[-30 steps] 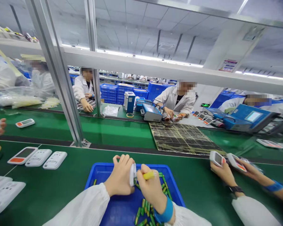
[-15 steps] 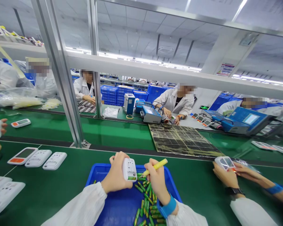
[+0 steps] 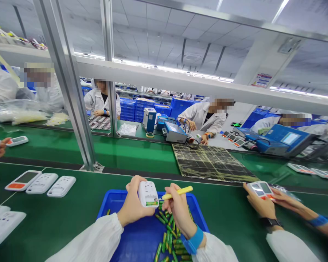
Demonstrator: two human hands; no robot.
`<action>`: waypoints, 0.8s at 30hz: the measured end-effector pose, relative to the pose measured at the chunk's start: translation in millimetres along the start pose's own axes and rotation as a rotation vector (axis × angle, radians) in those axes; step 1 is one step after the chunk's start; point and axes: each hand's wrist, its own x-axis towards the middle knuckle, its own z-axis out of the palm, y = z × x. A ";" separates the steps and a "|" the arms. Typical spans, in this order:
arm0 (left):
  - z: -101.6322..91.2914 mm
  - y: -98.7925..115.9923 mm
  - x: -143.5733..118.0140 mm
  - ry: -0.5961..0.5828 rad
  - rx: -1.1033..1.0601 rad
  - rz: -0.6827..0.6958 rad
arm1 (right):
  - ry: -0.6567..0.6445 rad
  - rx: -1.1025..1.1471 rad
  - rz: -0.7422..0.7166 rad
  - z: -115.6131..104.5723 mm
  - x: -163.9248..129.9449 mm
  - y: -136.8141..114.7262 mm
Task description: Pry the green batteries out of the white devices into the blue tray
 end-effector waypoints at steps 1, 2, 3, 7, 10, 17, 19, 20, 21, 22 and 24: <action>1.0 0.9 -0.3 0.009 -0.008 -0.013 | -0.017 0.025 0.029 1.7 -0.8 -0.4; 2.0 1.8 -0.4 0.012 0.001 -0.010 | -0.021 0.030 0.035 2.6 -1.7 -0.8; 2.9 2.4 -0.5 0.009 0.024 0.006 | -0.008 0.019 0.016 2.8 -2.6 -1.2; 3.9 2.1 -0.1 -0.002 0.099 0.071 | 0.115 -0.040 -0.141 -4.1 -2.9 -3.6; 2.5 0.2 0.5 0.003 0.101 0.076 | 0.122 -0.062 -0.165 -9.2 -0.6 -5.1; 3.8 -1.0 -0.6 0.003 0.095 0.082 | 0.106 -0.174 -0.193 -5.9 -3.5 -9.5; 3.4 -0.8 -1.3 0.002 0.098 0.086 | 0.083 -0.156 -0.176 -5.9 -3.9 -9.3; 2.8 -0.8 -1.4 0.003 0.097 0.086 | 0.066 -0.133 -0.155 -6.1 -3.3 -8.5; 2.1 -1.0 -1.4 0.006 0.094 0.084 | 0.050 -0.098 -0.123 -6.4 -2.1 -7.2; 1.4 -1.5 -1.3 0.013 0.087 0.080 | 0.040 -0.048 -0.085 -6.6 -0.4 -5.8; 0.9 -3.0 -0.4 0.040 0.076 0.075 | 0.048 0.100 -0.004 -6.2 3.4 -3.2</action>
